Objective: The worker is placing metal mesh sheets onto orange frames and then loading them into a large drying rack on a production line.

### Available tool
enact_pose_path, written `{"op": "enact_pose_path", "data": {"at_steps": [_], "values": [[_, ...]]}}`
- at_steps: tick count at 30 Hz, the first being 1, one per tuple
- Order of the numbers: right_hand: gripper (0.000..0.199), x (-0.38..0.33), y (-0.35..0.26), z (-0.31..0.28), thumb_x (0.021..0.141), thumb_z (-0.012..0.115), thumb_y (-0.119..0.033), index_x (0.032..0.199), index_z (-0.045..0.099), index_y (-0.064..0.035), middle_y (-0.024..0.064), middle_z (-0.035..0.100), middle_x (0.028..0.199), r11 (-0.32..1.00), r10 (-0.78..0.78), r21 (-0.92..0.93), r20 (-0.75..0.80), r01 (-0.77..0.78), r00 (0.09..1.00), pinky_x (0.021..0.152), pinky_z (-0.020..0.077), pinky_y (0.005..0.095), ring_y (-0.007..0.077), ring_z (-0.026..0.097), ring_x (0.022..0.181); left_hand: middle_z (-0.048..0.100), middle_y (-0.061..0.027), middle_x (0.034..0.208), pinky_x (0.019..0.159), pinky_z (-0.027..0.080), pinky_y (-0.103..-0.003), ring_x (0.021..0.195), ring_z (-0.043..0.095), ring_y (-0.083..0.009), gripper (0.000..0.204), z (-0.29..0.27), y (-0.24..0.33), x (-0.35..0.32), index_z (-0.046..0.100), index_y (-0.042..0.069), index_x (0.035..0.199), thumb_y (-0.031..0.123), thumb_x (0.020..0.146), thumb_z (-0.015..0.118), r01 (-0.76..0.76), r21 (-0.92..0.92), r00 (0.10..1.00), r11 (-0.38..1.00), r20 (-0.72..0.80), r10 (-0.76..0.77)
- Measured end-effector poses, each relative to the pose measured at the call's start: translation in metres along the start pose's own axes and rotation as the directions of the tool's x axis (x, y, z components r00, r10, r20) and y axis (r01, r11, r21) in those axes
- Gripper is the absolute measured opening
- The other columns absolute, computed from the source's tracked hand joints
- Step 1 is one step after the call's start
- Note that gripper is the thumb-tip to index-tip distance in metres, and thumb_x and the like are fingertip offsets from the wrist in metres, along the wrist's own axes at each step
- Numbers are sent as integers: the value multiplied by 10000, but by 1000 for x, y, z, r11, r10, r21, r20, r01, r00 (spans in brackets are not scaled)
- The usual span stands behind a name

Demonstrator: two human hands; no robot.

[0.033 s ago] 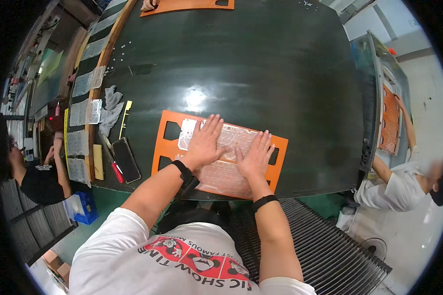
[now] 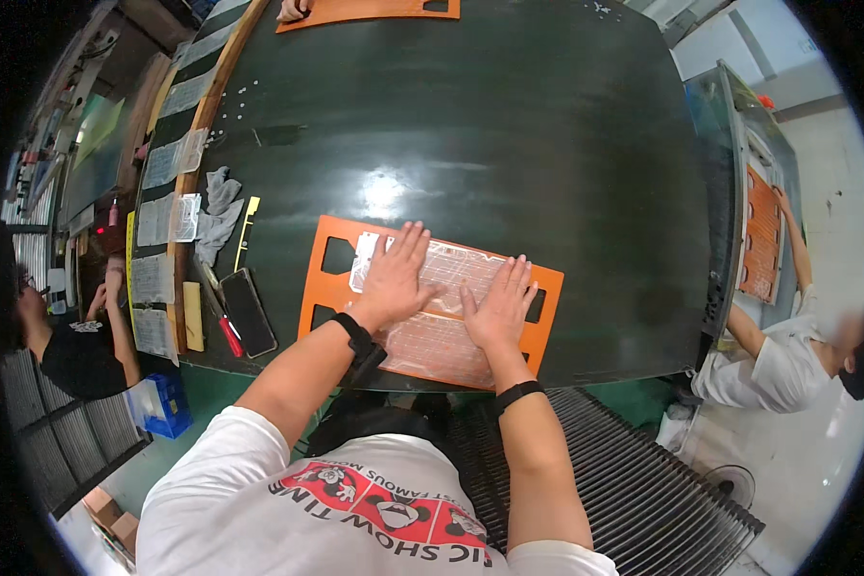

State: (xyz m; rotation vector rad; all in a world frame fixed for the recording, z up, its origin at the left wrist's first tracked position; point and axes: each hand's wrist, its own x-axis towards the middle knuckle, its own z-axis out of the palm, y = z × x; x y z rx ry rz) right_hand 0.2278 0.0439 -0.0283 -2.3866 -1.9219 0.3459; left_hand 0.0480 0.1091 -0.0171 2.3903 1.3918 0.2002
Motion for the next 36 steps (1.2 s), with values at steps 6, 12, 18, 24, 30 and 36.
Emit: {"op": "enact_pose_path", "data": {"at_steps": [6,12,18,24,30,36], "values": [[876,0,-2,-3,832,515,-485,1375,166,106,280,149,1447,1000,-19,5,-30,19,999,1098,69,509,383,100,1367,246,-170,1459,1078,147,-489,1371,178,-276,862,-16,-41,-17,273,-17,1383,564,795,518,174,98,985,980,-9,-174],[530,-13,64,-8,826,546,-178,1283,375,29,272,229,1414,929,-80,343,-189,142,979,1081,196,468,426,232,1302,195,-166,1475,1053,161,-543,1369,150,-326,832,-31,-84,-42,254,-23,1386,504,808,538,220,165,975,961,-16,-221],[379,-84,110,-26,752,533,-18,1128,495,5,283,267,1383,949,-281,139,-31,282,959,1064,244,475,447,272,1274,271,-226,1421,1044,230,-494,1315,260,-370,599,-29,-112,-89,383,-46,1288,327,846,536,-41,106,998,994,-48,46],[376,-145,131,-13,774,543,-95,1138,480,-26,298,278,1373,911,-393,-102,75,399,916,1066,225,527,433,273,1293,299,-214,1414,1050,252,-449,1304,296,-353,464,-62,-113,-89,428,-29,1257,167,840,490,-319,197,939,927,199,281],[357,-133,135,-53,796,508,-88,1144,481,-15,273,324,1362,906,-424,68,116,418,898,1075,250,474,400,319,1280,329,-146,1415,1060,239,-453,1318,303,-273,472,-89,-124,-84,429,69,1278,104,812,492,-532,264,822,805,392,414],[275,-119,146,-82,779,568,-30,1052,540,-49,148,569,1115,838,-206,502,-69,212,976,884,435,363,318,555,1019,574,-145,1146,936,398,-371,1079,535,-292,345,-82,-124,-101,543,34,1107,66,769,604,-362,-380,921,851,-4,390]]}}
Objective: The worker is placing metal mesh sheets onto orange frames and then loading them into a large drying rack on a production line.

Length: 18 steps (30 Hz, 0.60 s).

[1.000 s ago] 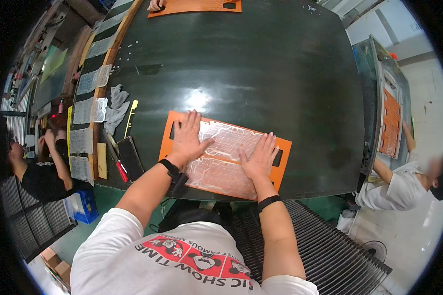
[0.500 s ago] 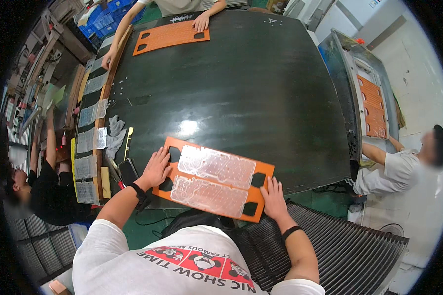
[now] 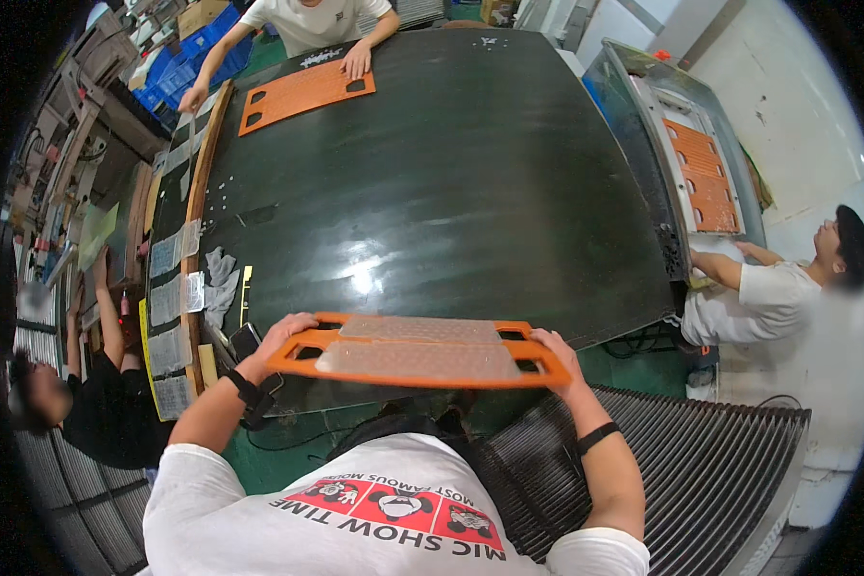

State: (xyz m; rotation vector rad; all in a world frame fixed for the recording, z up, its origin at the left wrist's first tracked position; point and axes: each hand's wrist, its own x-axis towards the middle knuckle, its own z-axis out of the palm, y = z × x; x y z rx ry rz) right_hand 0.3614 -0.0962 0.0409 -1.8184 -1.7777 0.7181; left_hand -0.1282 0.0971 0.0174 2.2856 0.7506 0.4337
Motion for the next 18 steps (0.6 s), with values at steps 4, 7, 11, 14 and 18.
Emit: {"op": "enact_pose_path", "data": {"at_steps": [4,7,11,14,18], "values": [[198,10,17,33,846,562,-155,987,531,-20,196,591,937,950,298,181,-289,-254,910,773,456,397,386,561,875,626,-180,847,751,479,-308,804,627,-235,222,42,32,22,573,-15,905,203,865,599,296,-638,775,711,-274,-569],[299,27,15,58,922,458,-270,881,523,19,250,580,822,909,401,79,-430,-409,809,710,436,451,448,542,813,612,-228,808,705,462,-416,782,599,-371,380,63,10,30,526,-15,795,356,872,561,590,-201,667,782,-424,-613],[351,31,30,83,943,382,-274,836,540,20,248,579,819,833,494,-44,-393,-552,776,717,424,490,437,545,810,594,-263,848,736,429,-486,849,560,-435,555,70,6,39,529,-21,782,521,873,452,793,75,597,605,-294,-746],[348,31,34,86,953,358,-268,830,537,3,224,580,803,812,510,-76,-391,-579,766,710,427,499,416,551,789,595,-261,841,736,433,-472,844,567,-424,540,67,12,42,528,-26,779,502,875,466,793,32,587,609,-308,-749],[357,29,34,84,953,351,-274,820,526,7,229,575,810,842,479,-56,-380,-536,791,708,418,499,422,542,791,590,-261,828,732,433,-467,831,566,-423,540,67,7,38,525,-28,772,499,875,468,789,59,597,612,-308,-741]]}}
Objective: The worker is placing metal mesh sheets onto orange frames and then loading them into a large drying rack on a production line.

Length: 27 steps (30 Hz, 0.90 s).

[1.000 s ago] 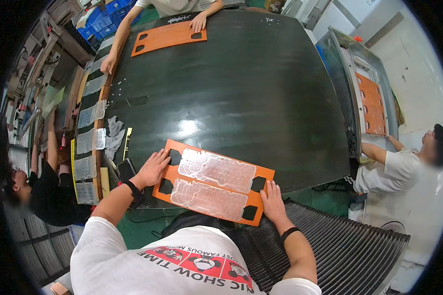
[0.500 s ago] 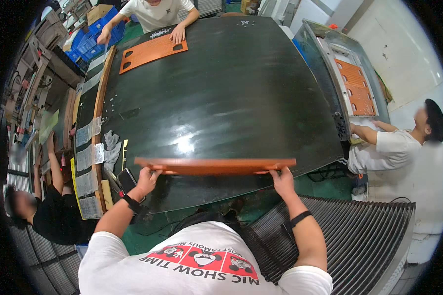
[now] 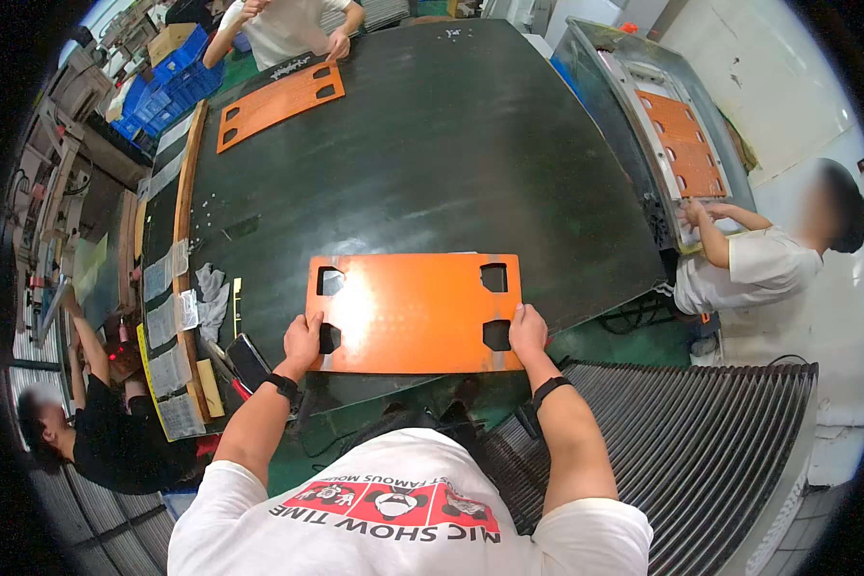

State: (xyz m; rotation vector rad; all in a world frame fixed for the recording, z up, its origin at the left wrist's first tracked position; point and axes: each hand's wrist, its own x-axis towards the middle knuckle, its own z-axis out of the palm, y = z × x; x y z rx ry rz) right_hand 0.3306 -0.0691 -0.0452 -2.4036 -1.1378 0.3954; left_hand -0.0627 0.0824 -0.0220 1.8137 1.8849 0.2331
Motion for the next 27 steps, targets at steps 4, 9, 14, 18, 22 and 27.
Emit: {"op": "enact_pose_path", "data": {"at_steps": [4,9,14,18,22,27], "values": [[357,-3,-3,-3,949,356,-278,815,520,9,237,568,811,998,-6,59,-22,7,1000,706,411,500,431,535,794,582,-246,748,679,445,-435,746,579,-389,512,-2,-10,3,511,-33,749,466,867,516,-54,-110,998,992,-27,51],[357,2,-12,-25,943,372,-279,805,516,18,252,558,798,989,-66,124,-105,78,992,697,407,496,444,529,789,513,-54,544,412,404,-288,435,496,-120,405,-21,-7,0,493,32,694,380,884,573,9,-554,998,832,61,29],[350,9,-33,-71,938,396,-285,862,539,25,269,568,860,975,-77,192,-173,110,982,698,415,483,448,525,832,449,4,523,359,330,-217,389,404,-75,355,-87,60,-30,474,90,697,365,909,546,112,-816,993,567,104,-47],[425,3,-48,-103,947,383,-348,1014,533,44,263,575,974,960,-137,168,-417,224,899,770,422,461,413,534,950,455,12,538,364,334,-205,430,407,-53,269,-124,115,-63,449,84,678,180,897,572,-317,-893,933,320,-234,272],[695,-56,-113,-176,925,289,-565,1322,368,0,162,475,1284,-255,-457,920,155,-296,876,961,398,398,283,478,1171,514,-27,591,420,366,-274,460,477,-161,244,-140,169,-73,469,66,712,-14,572,652,-999,-51,38,15,-497,867],[495,-77,-94,-175,858,476,-269,1269,392,-6,118,521,1214,-284,-93,925,234,-251,968,940,414,375,247,516,1107,543,-62,660,464,386,-326,550,519,-222,308,-103,224,-63,487,46,745,61,537,713,-980,17,-188,-198,-399,898]]}}
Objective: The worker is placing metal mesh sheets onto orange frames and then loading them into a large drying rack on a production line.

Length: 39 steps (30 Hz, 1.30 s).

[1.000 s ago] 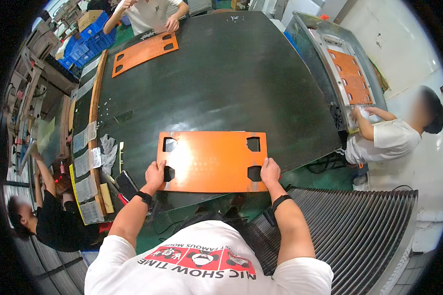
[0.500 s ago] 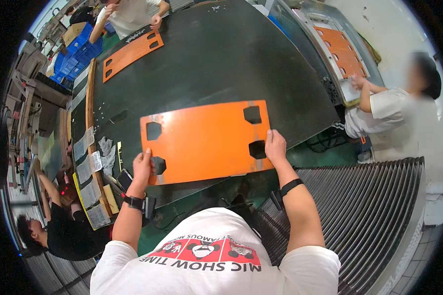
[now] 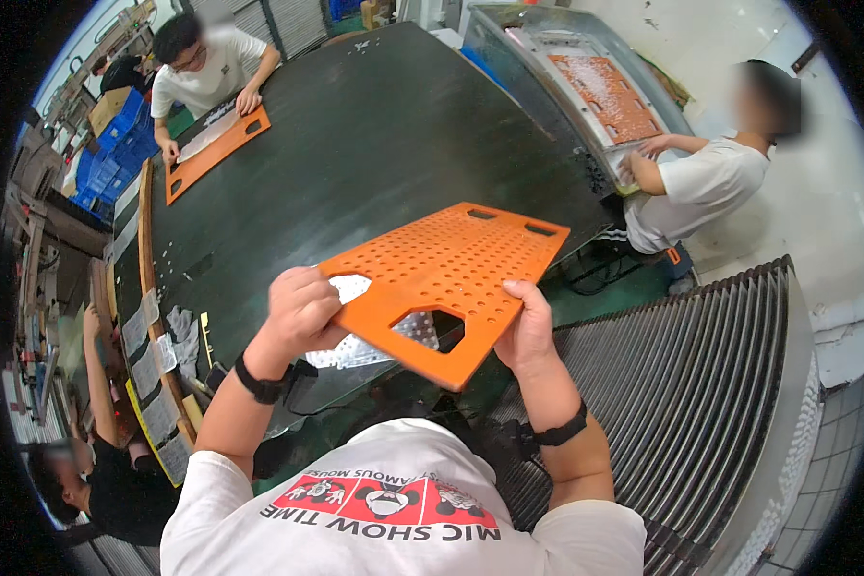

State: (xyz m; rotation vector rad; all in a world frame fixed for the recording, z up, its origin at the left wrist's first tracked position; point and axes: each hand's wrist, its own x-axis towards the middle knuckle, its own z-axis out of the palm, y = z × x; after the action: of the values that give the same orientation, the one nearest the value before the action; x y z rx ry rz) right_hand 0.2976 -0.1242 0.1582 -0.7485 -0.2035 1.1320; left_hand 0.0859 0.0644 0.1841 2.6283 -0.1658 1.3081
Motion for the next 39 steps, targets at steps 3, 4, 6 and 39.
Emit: {"op": "enact_pose_path", "data": {"at_steps": [3,4,6,39], "values": [[434,15,12,-39,811,487,-162,1214,444,-8,106,547,1176,996,-62,53,-175,73,983,915,429,362,248,538,1074,572,-115,827,596,443,-370,733,563,-276,335,29,-1,3,521,30,837,64,580,733,101,-27,994,994,51,-100],[417,25,14,-55,819,483,-152,1210,447,-10,105,546,1177,994,-72,61,-203,86,977,906,435,365,248,540,1070,577,-144,927,683,468,-398,833,570,-310,363,37,3,1,534,26,897,54,600,741,183,-3,982,983,42,-183],[400,48,20,-90,828,480,-141,1205,450,-13,104,545,1179,992,-80,75,-229,99,970,897,442,368,248,542,1066,556,-168,1034,808,448,-414,955,543,-346,419,42,22,-43,546,18,998,55,633,749,406,-20,904,914,152,-398],[363,72,134,-116,912,514,-230,1120,478,65,185,599,956,665,381,-568,-300,-484,875,665,551,332,232,637,780,633,-136,827,661,486,-310,748,626,-223,159,-15,209,-283,619,-24,883,121,818,614,968,108,-240,-227,129,-962]]}}
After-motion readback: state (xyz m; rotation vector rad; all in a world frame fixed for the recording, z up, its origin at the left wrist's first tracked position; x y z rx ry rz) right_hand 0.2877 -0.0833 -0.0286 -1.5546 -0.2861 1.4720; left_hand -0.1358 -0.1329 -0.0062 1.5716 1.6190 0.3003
